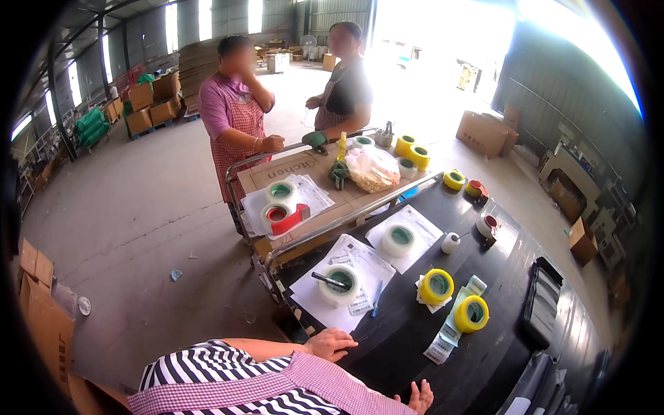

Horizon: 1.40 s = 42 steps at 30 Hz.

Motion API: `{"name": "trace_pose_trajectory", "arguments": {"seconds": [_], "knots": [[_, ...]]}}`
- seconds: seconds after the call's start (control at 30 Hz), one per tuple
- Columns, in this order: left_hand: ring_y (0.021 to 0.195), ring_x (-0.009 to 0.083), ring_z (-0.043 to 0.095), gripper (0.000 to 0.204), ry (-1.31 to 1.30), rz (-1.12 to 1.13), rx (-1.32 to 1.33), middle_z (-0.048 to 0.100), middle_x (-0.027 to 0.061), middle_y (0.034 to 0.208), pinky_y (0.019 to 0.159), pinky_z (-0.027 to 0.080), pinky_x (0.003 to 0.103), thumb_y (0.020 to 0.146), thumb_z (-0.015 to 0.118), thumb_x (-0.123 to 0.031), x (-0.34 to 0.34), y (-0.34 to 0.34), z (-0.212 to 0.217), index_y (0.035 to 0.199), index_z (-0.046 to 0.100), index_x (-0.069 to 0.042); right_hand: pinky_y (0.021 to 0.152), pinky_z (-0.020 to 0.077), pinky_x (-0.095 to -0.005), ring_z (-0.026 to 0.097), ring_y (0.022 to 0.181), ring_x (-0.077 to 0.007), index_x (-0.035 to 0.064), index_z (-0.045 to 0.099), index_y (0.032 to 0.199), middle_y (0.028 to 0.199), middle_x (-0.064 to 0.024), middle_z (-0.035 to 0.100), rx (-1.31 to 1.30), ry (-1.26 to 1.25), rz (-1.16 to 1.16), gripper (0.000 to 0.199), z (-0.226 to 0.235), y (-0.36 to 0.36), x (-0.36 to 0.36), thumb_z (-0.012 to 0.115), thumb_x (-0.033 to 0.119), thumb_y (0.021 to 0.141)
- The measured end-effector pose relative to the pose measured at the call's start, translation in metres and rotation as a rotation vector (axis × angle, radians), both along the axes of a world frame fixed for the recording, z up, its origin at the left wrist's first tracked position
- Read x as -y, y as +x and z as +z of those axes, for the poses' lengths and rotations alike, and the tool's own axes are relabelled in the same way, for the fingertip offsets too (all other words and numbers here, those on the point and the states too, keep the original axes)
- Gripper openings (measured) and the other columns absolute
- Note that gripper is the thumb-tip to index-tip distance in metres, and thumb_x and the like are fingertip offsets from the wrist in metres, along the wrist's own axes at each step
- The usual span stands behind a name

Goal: The person labels multiple grey wrapped packages on a table by peeling labels from a roll, applying them to the center of each package, and smoothing them down by hand.

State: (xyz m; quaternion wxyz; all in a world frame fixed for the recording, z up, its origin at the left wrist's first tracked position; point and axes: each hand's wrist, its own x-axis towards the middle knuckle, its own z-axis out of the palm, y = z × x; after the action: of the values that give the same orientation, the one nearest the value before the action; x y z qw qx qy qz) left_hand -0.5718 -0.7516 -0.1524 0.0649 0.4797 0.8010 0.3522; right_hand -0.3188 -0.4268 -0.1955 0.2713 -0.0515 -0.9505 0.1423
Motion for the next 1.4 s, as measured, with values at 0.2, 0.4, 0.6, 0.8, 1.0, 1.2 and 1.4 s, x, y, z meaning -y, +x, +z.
{"name": "trace_pose_trajectory", "arguments": {"seconds": [0.2,0.4,0.6,0.8,1.0,1.2,1.4], "knots": [[0.118,0.0261,0.054,0.036,0.005,-0.008,-0.025,0.061,0.0082,0.126,0.106,0.041,0.039,0.092,0.068,-0.016,-0.003,-0.002,-0.006,0.128,0.067,-0.010,0.114,0.0305,-0.0534,0.046,0.137,-0.0412,0.0136,0.065,0.131,0.152,-0.0206,0.045,0.220,-0.091,-0.073,0.064,-0.065,0.013,-0.049,0.076,0.050,0.079],[0.120,0.0256,0.054,0.036,0.004,-0.005,-0.055,0.061,0.0079,0.127,0.106,0.040,0.039,0.093,0.068,-0.017,-0.001,-0.001,-0.006,0.128,0.067,-0.010,0.113,0.0323,-0.0526,0.047,0.137,-0.0407,0.0152,0.065,0.130,0.151,-0.0206,0.047,0.218,-0.056,-0.094,0.065,-0.058,0.012,-0.042,0.077,0.051,0.078],[0.119,0.0257,0.053,0.036,0.033,-0.018,-0.058,0.057,0.0084,0.127,0.108,0.040,0.040,0.093,0.066,-0.016,-0.004,0.000,-0.006,0.128,0.066,-0.008,0.113,0.0328,-0.0527,0.047,0.137,-0.0400,0.0159,0.065,0.131,0.152,-0.0202,0.047,0.178,-0.013,-0.046,0.065,-0.080,0.015,-0.063,0.076,0.052,0.079],[0.119,0.0260,0.055,0.032,0.080,-0.023,-0.058,0.062,0.0089,0.126,0.106,0.041,0.039,0.094,0.067,-0.015,-0.013,0.001,0.000,0.125,0.068,-0.008,0.114,0.0315,-0.0526,0.045,0.139,-0.0399,0.0154,0.064,0.132,0.153,-0.0202,0.045,0.176,0.047,-0.079,0.065,-0.085,0.028,-0.072,0.076,0.051,0.079],[0.117,0.0259,0.056,0.031,0.060,0.007,-0.095,0.062,0.0088,0.124,0.104,0.042,0.039,0.093,0.067,-0.014,-0.002,0.001,-0.002,0.123,0.069,-0.007,0.112,0.0365,-0.0450,0.055,0.129,-0.0365,0.0113,0.065,0.135,0.142,-0.0194,0.058,-0.022,0.054,-0.094,0.046,0.002,0.000,0.012,0.057,0.034,0.096],[0.118,0.0255,0.056,0.031,0.078,0.015,-0.079,0.062,0.0085,0.124,0.104,0.042,0.039,0.091,0.068,-0.014,-0.003,0.002,-0.003,0.121,0.070,-0.007,0.117,0.0274,-0.0540,0.042,0.141,-0.0413,0.0128,0.063,0.133,0.153,-0.0219,0.044,0.285,-0.125,-0.106,0.064,-0.055,0.016,-0.043,0.076,0.048,0.080],[0.118,0.0255,0.056,0.031,0.080,0.008,-0.103,0.062,0.0084,0.124,0.105,0.042,0.039,0.091,0.069,-0.014,-0.004,0.002,-0.006,0.121,0.070,-0.007,0.117,0.0253,-0.0545,0.039,0.143,-0.0410,0.0130,0.062,0.135,0.155,-0.0220,0.041,0.332,-0.139,-0.098,0.065,-0.042,0.014,-0.039,0.075,0.047,0.081]]}}
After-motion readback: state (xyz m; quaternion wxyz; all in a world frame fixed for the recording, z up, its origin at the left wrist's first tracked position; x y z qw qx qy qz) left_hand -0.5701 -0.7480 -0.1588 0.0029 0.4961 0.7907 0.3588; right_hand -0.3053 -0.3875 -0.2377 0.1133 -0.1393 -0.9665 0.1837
